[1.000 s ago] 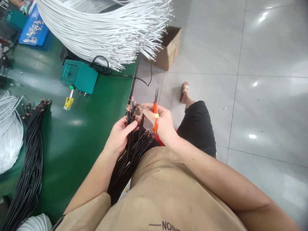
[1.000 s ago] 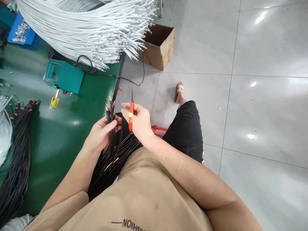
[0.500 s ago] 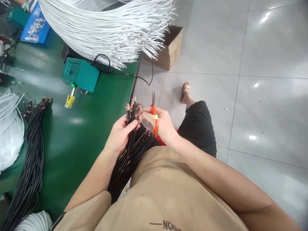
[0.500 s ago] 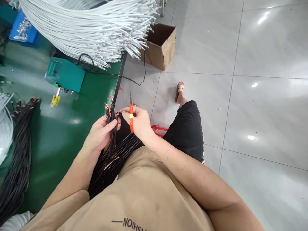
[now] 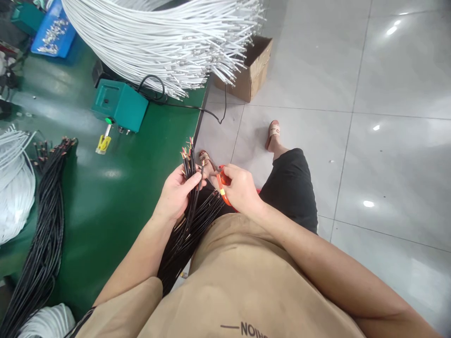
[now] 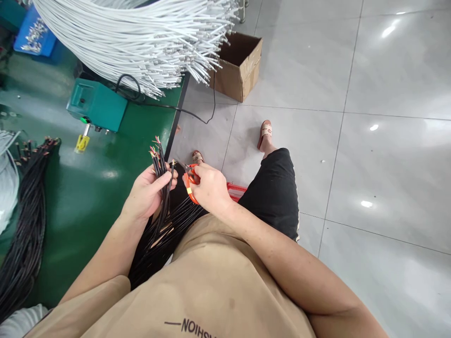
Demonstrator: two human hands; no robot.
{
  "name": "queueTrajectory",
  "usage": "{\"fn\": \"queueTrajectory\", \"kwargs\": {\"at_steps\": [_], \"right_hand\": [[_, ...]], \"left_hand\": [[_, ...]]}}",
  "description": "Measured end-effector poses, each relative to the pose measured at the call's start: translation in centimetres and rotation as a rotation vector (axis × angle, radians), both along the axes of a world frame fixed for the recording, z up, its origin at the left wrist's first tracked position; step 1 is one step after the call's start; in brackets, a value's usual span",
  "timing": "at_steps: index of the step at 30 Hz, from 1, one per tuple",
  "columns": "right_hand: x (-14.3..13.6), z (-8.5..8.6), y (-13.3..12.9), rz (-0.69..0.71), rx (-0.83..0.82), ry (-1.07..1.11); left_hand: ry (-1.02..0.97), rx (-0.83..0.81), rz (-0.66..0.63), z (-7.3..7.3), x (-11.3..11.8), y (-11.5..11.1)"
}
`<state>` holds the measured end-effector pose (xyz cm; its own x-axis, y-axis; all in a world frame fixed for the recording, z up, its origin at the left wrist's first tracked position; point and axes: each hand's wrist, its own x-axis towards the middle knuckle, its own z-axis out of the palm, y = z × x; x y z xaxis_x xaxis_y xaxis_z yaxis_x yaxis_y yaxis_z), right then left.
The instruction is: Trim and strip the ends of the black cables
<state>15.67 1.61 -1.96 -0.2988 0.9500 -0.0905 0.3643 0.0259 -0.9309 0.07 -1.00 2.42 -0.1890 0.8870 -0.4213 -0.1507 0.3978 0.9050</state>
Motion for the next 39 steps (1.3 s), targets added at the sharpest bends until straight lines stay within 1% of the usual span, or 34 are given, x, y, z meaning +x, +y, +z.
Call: {"fn": "queueTrajectory", "kwargs": {"at_steps": [2, 5, 10, 14, 18, 22, 26, 33, 36, 39], "right_hand": [[0.2, -0.5, -0.2, 0.016, 0.146, -0.137], [0.4, -1.0, -0.4, 0.037, 0.291, -0.290], [0.5, -1.5, -0.1, 0.060, 0.468, -0.452], [0.9, -1.5, 0.2, 0.094, 0.559, -0.513], [1.4, -1.5, 0.6, 0.153, 0.585, -0.534], [2.0, -1.5, 1.0, 0.208, 0.599, -0.507], [2.3, -1.2, 1.3, 0.228, 0.587, -0.484], [2.5, -0.9, 1.4, 0.286, 0.496, -0.426], [2.7, -0.8, 1.5, 0.301, 0.522, -0.450], [2.9, -0.7, 1.6, 0.301, 0.551, -0.494]], "left_hand": [[-0.009, 0.005, -0.004, 0.1, 0.0, 0.0], [-0.025, 0.015, -0.022, 0.1, 0.0, 0.0], [-0.055, 0.057, -0.074, 0.1, 0.1, -0.1], [-0.045, 0.061, -0.138, 0.1, 0.0, -0.2], [-0.013, 0.053, -0.171, -0.1, -0.3, -0.3], [-0.023, 0.045, -0.189, 0.0, -0.4, -0.3], [-0.037, 0.043, -0.205, 0.2, -0.5, -0.2], [-0.009, 0.076, -0.250, 0.2, -0.9, -0.2], [0.015, 0.081, -0.263, 0.2, -1.0, -0.2], [0.012, 0.065, -0.248, 0.3, -1.0, -0.1]]}}
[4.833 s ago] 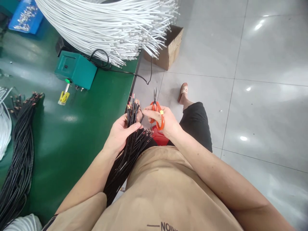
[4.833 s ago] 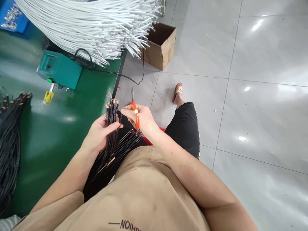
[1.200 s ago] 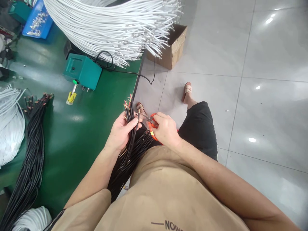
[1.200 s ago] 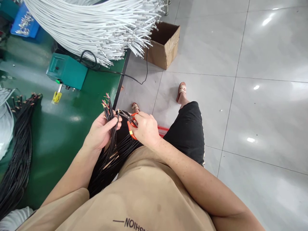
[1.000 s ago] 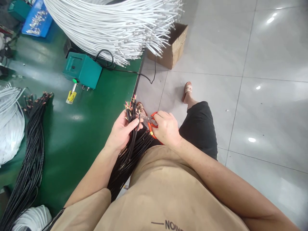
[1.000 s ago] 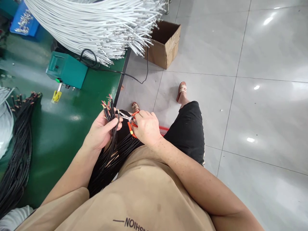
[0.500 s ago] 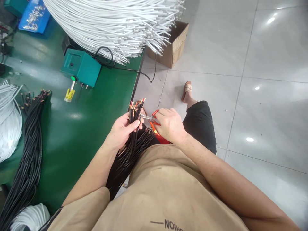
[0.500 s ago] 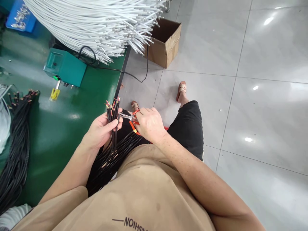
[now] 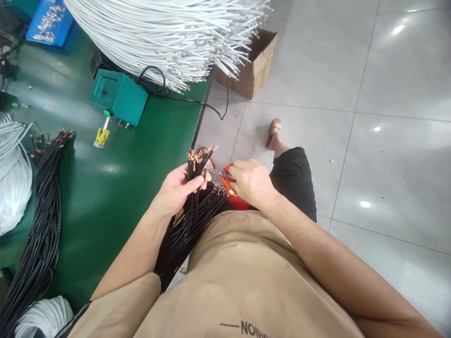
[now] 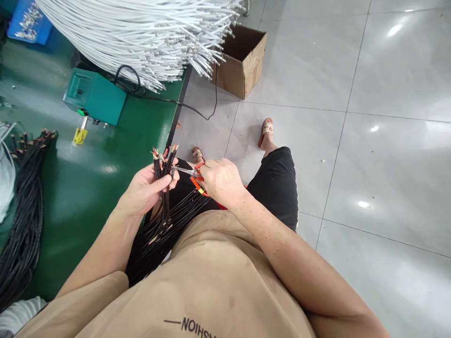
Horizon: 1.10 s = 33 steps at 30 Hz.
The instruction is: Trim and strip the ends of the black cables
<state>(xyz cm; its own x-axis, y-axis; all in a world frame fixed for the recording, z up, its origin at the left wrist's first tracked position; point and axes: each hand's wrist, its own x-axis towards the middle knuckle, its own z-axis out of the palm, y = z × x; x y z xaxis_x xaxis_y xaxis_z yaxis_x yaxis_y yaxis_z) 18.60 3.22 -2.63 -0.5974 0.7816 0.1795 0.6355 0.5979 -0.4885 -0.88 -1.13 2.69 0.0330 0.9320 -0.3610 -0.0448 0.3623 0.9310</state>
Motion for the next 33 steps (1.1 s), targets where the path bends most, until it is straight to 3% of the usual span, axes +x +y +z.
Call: {"fn": "queueTrajectory", "kwargs": {"at_steps": [4, 8, 12, 33], "right_hand": [[0.2, 0.0, 0.1, -0.027, -0.016, -0.003], [-0.1, 0.1, -0.3, -0.121, -0.135, 0.124], [-0.5, 0.4, -0.6, -0.107, -0.165, 0.180], [-0.4, 0.3, -0.8, -0.051, 0.124, -0.031]], "left_hand": [[-0.038, -0.045, 0.076, 0.1, 0.2, 0.1], [-0.067, -0.071, 0.139, 0.1, 0.3, 0.1], [-0.069, -0.083, 0.167, -0.1, 0.3, 0.1], [0.012, -0.069, 0.058, -0.4, 0.0, -0.2]]}}
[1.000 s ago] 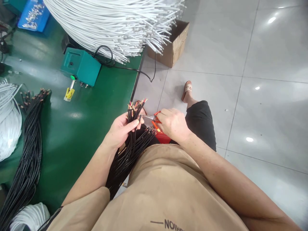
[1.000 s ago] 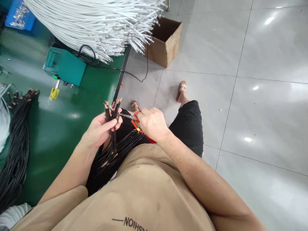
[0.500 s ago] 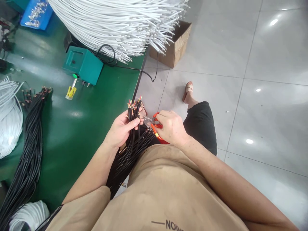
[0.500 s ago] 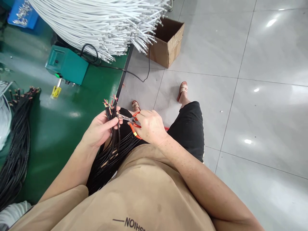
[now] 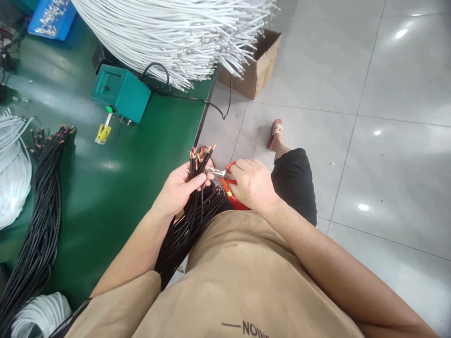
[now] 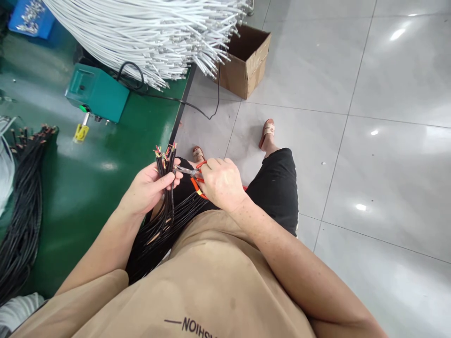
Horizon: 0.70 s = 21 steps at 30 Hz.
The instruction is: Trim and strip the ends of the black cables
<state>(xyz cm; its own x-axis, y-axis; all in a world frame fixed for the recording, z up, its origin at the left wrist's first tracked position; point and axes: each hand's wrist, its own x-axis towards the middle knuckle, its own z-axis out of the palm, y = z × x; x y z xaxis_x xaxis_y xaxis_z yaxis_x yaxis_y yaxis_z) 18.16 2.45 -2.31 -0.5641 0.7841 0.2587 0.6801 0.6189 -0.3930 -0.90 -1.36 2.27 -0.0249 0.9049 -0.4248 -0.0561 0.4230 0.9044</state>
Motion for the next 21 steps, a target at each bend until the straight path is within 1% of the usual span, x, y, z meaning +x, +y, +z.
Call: {"fn": "queueTrajectory", "kwargs": {"at_steps": [10, 15, 17, 21], "right_hand": [[0.08, 0.49, -0.05, 0.036, -0.013, -0.058], [0.13, 0.36, -0.34, 0.008, -0.023, -0.089], [0.17, 0.19, -0.44, -0.018, -0.049, -0.069], [0.10, -0.18, -0.52, -0.087, -0.103, 0.065]], "left_hand": [[0.096, 0.023, -0.023, -0.18, -0.29, -0.02], [0.125, 0.038, -0.032, -0.14, -0.36, -0.07], [0.112, 0.028, -0.024, -0.19, -0.37, -0.04], [0.066, -0.010, 0.019, -0.29, -0.32, 0.06]]}}
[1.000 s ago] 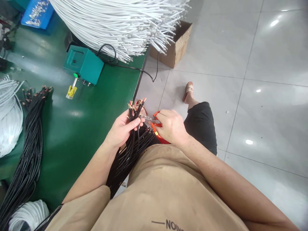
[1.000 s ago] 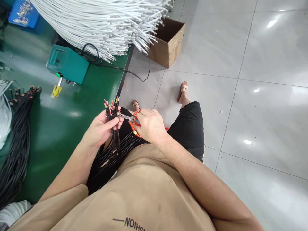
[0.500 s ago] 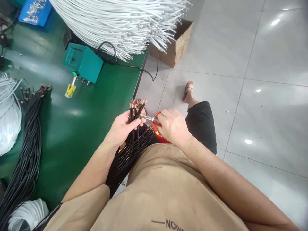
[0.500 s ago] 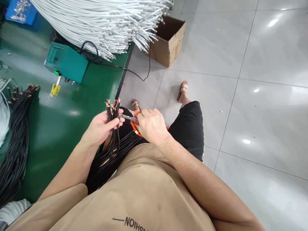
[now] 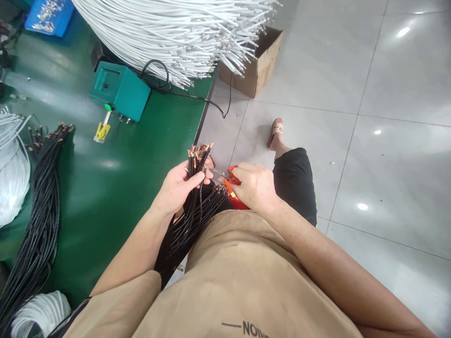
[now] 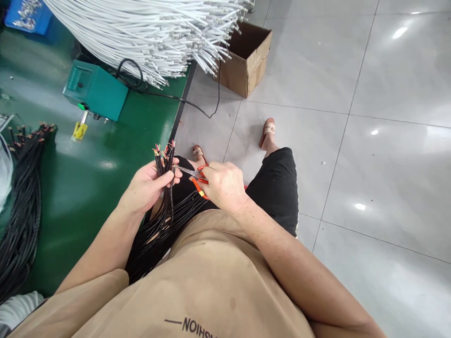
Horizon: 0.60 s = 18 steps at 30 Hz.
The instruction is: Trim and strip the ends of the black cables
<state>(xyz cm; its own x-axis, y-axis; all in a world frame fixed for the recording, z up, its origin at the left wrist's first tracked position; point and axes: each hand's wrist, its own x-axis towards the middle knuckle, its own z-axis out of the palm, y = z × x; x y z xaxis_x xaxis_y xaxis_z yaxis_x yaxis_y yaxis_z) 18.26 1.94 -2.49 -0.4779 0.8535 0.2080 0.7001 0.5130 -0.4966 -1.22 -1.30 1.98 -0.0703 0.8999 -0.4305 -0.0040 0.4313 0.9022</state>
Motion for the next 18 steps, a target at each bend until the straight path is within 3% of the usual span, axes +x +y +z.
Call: {"fn": "queueTrajectory", "kwargs": {"at_steps": [7, 18], "right_hand": [[-0.20, -0.31, 0.16, 0.031, 0.114, 0.023], [-0.08, 0.08, 0.51, 0.078, 0.135, -0.094]], "left_hand": [[-0.069, -0.011, 0.077, 0.49, 0.59, 0.19], [-0.041, 0.038, -0.035, 0.34, 0.44, 0.02]]}}
